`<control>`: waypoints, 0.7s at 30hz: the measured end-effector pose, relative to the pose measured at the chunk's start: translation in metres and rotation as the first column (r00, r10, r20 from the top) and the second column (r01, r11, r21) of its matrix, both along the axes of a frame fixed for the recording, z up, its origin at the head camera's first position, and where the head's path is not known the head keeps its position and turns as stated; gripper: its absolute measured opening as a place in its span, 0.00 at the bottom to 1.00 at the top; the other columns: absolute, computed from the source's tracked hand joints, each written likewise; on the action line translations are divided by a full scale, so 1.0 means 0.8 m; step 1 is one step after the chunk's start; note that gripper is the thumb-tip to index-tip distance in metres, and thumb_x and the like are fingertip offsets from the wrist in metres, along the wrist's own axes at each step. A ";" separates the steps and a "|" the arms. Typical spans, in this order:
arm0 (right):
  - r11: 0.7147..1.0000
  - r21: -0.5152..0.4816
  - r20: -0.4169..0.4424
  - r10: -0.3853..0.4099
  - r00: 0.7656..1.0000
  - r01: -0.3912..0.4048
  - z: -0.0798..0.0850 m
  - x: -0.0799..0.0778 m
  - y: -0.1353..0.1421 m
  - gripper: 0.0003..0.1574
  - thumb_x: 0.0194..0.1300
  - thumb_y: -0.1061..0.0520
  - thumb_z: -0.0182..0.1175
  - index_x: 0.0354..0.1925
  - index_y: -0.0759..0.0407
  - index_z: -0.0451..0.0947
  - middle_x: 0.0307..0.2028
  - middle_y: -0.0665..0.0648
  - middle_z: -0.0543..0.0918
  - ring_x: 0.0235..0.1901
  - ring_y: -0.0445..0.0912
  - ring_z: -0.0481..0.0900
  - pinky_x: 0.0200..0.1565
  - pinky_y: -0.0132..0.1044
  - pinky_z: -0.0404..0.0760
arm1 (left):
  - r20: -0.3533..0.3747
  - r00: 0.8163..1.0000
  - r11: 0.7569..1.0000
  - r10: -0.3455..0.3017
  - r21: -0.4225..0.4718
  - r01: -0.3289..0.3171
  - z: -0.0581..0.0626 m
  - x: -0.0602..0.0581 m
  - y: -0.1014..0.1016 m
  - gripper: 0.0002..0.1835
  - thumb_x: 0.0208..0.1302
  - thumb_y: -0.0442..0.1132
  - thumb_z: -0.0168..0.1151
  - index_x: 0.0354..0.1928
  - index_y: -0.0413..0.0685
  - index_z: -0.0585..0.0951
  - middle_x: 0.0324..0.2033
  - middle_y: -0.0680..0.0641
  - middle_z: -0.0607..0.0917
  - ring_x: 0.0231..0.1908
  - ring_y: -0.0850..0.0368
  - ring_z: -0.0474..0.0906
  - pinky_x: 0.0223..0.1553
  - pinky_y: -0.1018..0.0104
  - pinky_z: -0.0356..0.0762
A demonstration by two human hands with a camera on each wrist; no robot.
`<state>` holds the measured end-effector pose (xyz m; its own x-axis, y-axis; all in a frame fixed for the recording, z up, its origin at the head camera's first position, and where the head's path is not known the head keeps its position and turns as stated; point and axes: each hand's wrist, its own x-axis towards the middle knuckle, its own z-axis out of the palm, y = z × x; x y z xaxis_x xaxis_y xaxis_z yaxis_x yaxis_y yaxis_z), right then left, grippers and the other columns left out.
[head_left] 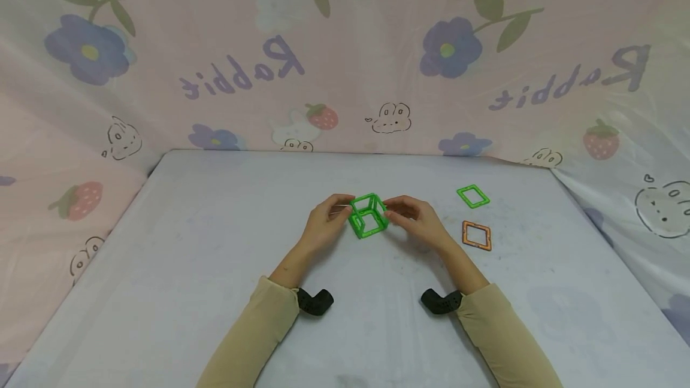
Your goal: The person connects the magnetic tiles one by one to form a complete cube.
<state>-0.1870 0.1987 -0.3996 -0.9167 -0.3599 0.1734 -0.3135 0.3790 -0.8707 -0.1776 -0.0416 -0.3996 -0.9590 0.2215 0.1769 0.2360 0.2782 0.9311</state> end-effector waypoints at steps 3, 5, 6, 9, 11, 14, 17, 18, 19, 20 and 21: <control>1.000 -0.019 -0.003 0.004 1.000 -0.004 -0.002 -0.002 0.001 0.18 0.68 0.58 0.58 0.54 0.64 0.77 0.45 0.65 0.83 0.42 0.54 0.81 0.39 0.31 0.79 | -0.009 1.000 1.000 0.005 -0.003 -0.005 0.000 0.000 0.000 0.15 0.71 0.37 0.53 0.56 0.43 0.78 0.53 0.42 0.81 0.54 0.48 0.77 0.56 0.55 0.75; 1.000 -0.022 -0.002 -0.001 1.000 0.001 -0.003 -0.003 0.002 0.18 0.68 0.58 0.58 0.53 0.64 0.78 0.45 0.66 0.83 0.42 0.56 0.81 0.39 0.32 0.79 | -0.010 1.000 1.000 0.008 -0.005 -0.008 0.001 0.000 -0.001 0.15 0.71 0.37 0.53 0.55 0.42 0.78 0.52 0.42 0.82 0.53 0.48 0.77 0.56 0.55 0.75; 1.000 -0.024 0.002 -0.006 1.000 0.006 -0.003 -0.003 0.002 0.17 0.68 0.58 0.58 0.53 0.63 0.78 0.45 0.65 0.83 0.42 0.57 0.81 0.39 0.33 0.79 | -0.010 1.000 1.000 0.009 -0.006 -0.009 0.001 0.000 -0.001 0.14 0.71 0.37 0.53 0.55 0.42 0.78 0.51 0.43 0.82 0.53 0.48 0.78 0.56 0.55 0.75; 0.999 -0.029 0.013 -0.015 1.000 0.015 -0.002 -0.002 0.002 0.17 0.68 0.57 0.58 0.53 0.63 0.78 0.44 0.65 0.83 0.42 0.58 0.81 0.40 0.34 0.80 | -0.009 1.000 1.000 0.012 -0.005 -0.012 -0.001 0.000 -0.002 0.14 0.70 0.37 0.54 0.54 0.42 0.79 0.50 0.43 0.82 0.52 0.48 0.78 0.55 0.55 0.76; 0.999 -0.029 0.018 -0.020 1.000 0.021 -0.001 -0.002 0.002 0.17 0.68 0.57 0.58 0.53 0.63 0.78 0.45 0.65 0.83 0.42 0.56 0.81 0.41 0.34 0.79 | -0.011 1.000 1.000 0.012 0.003 -0.012 -0.002 0.000 -0.002 0.14 0.70 0.37 0.54 0.54 0.42 0.79 0.50 0.42 0.83 0.52 0.48 0.78 0.55 0.55 0.76; 0.999 -0.016 0.020 -0.032 0.999 0.032 0.000 -0.002 0.001 0.17 0.68 0.58 0.58 0.53 0.63 0.78 0.45 0.65 0.83 0.43 0.54 0.81 0.41 0.32 0.79 | -0.012 1.000 1.000 0.012 0.021 -0.011 -0.003 0.000 -0.002 0.14 0.70 0.37 0.55 0.53 0.41 0.79 0.50 0.41 0.83 0.51 0.47 0.79 0.55 0.53 0.76; 0.999 -0.014 0.017 -0.044 0.999 0.044 0.003 -0.001 -0.001 0.16 0.68 0.60 0.58 0.52 0.65 0.79 0.46 0.66 0.83 0.43 0.56 0.81 0.40 0.30 0.78 | -0.018 1.000 0.999 0.011 0.031 -0.010 -0.003 0.000 -0.001 0.14 0.70 0.37 0.55 0.53 0.40 0.79 0.49 0.40 0.83 0.50 0.46 0.79 0.54 0.52 0.76; 0.999 -0.013 0.012 -0.045 0.999 0.046 0.008 0.002 -0.003 0.16 0.68 0.60 0.57 0.51 0.67 0.78 0.46 0.67 0.83 0.43 0.56 0.81 0.40 0.30 0.78 | -0.017 1.000 0.999 0.011 0.031 -0.010 -0.003 0.001 -0.001 0.14 0.70 0.37 0.55 0.53 0.39 0.79 0.49 0.40 0.83 0.50 0.46 0.79 0.54 0.51 0.76; 0.999 -0.009 0.008 -0.048 0.999 0.048 0.012 0.004 -0.005 0.16 0.68 0.61 0.57 0.51 0.68 0.78 0.46 0.68 0.82 0.43 0.56 0.81 0.40 0.30 0.78 | -0.016 1.000 1.000 0.010 0.028 -0.009 -0.003 0.001 -0.002 0.14 0.70 0.37 0.55 0.53 0.40 0.80 0.48 0.40 0.83 0.50 0.46 0.79 0.54 0.51 0.76; 0.999 -0.009 0.007 -0.049 0.999 0.050 0.016 0.007 -0.006 0.16 0.68 0.62 0.57 0.51 0.69 0.78 0.46 0.69 0.82 0.43 0.55 0.81 0.40 0.29 0.78 | -0.016 1.000 1.000 0.011 0.024 -0.011 -0.003 0.001 -0.002 0.14 0.70 0.37 0.55 0.53 0.40 0.80 0.48 0.40 0.83 0.50 0.47 0.79 0.54 0.51 0.76; 0.999 -0.007 0.006 -0.051 0.999 0.051 0.022 0.010 -0.008 0.16 0.68 0.62 0.57 0.51 0.70 0.78 0.46 0.69 0.82 0.43 0.54 0.81 0.40 0.29 0.78 | -0.016 1.000 1.000 0.011 0.020 -0.011 -0.003 0.001 -0.002 0.14 0.70 0.37 0.55 0.52 0.40 0.80 0.48 0.41 0.83 0.50 0.47 0.79 0.53 0.52 0.76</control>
